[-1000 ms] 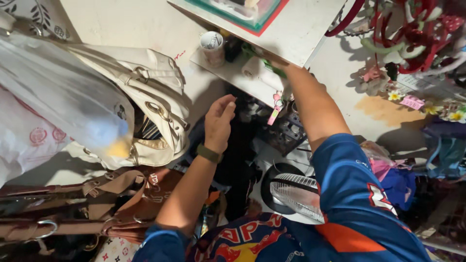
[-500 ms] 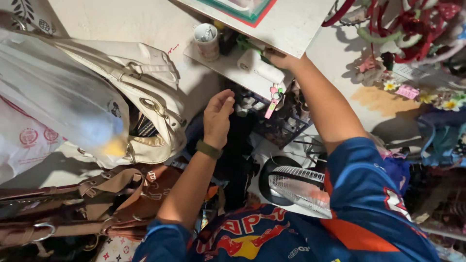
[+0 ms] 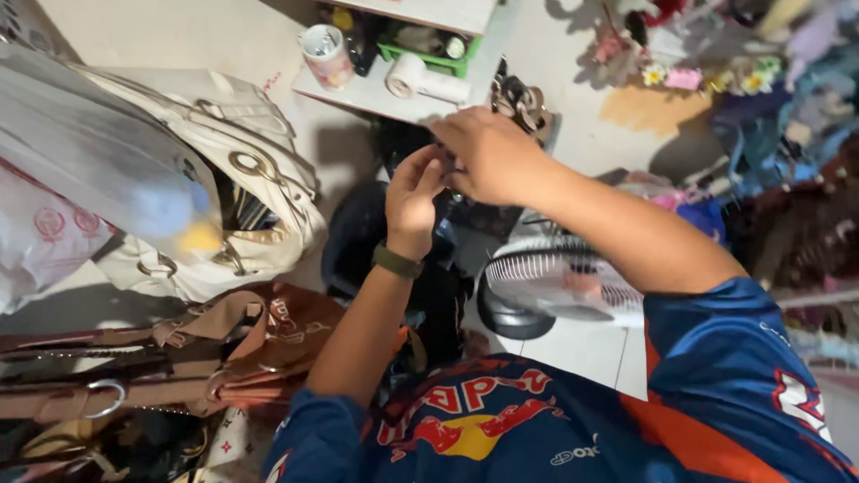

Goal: The person opens a black bag on a bed and takes items out one at a time, including a hair dryer, a small white device, a phone, and a wallet, placing them on a nearby shelf and table. They handle the bag's zipper and compartments while emptying its contents onto the furniture.

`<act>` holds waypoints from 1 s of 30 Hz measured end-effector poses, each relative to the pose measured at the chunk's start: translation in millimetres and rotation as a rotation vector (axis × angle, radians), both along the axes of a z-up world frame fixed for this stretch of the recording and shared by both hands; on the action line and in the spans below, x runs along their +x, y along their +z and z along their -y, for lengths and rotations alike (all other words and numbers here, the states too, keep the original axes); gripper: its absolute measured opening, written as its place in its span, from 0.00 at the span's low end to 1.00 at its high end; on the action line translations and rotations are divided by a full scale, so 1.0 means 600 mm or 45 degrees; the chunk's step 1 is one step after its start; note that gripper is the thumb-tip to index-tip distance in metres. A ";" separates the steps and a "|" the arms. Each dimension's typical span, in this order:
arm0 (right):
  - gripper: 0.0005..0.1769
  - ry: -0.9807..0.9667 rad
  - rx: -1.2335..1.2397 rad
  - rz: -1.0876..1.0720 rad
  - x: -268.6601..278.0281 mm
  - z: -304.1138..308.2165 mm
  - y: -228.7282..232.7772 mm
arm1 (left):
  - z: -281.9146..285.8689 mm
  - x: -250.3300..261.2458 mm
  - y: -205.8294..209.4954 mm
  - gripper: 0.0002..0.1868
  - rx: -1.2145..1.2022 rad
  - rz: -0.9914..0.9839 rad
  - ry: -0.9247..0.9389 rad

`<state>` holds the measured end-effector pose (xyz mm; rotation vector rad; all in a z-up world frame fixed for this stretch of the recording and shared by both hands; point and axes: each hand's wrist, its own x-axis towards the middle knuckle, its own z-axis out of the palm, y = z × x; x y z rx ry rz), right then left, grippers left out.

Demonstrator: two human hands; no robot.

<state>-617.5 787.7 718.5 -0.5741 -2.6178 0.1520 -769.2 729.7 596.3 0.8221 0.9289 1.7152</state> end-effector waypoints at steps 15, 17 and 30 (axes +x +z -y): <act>0.23 -0.666 -0.105 -0.701 0.252 0.352 -0.133 | 0.149 0.290 -0.078 0.07 -0.176 0.110 -0.563; 0.20 -0.800 -0.192 -0.788 0.303 0.394 -0.156 | 0.180 0.340 -0.085 0.10 -0.184 0.090 -0.671; 0.05 -1.388 -0.346 -1.278 0.582 0.679 -0.268 | 0.409 0.635 -0.110 0.11 0.124 -0.619 -1.054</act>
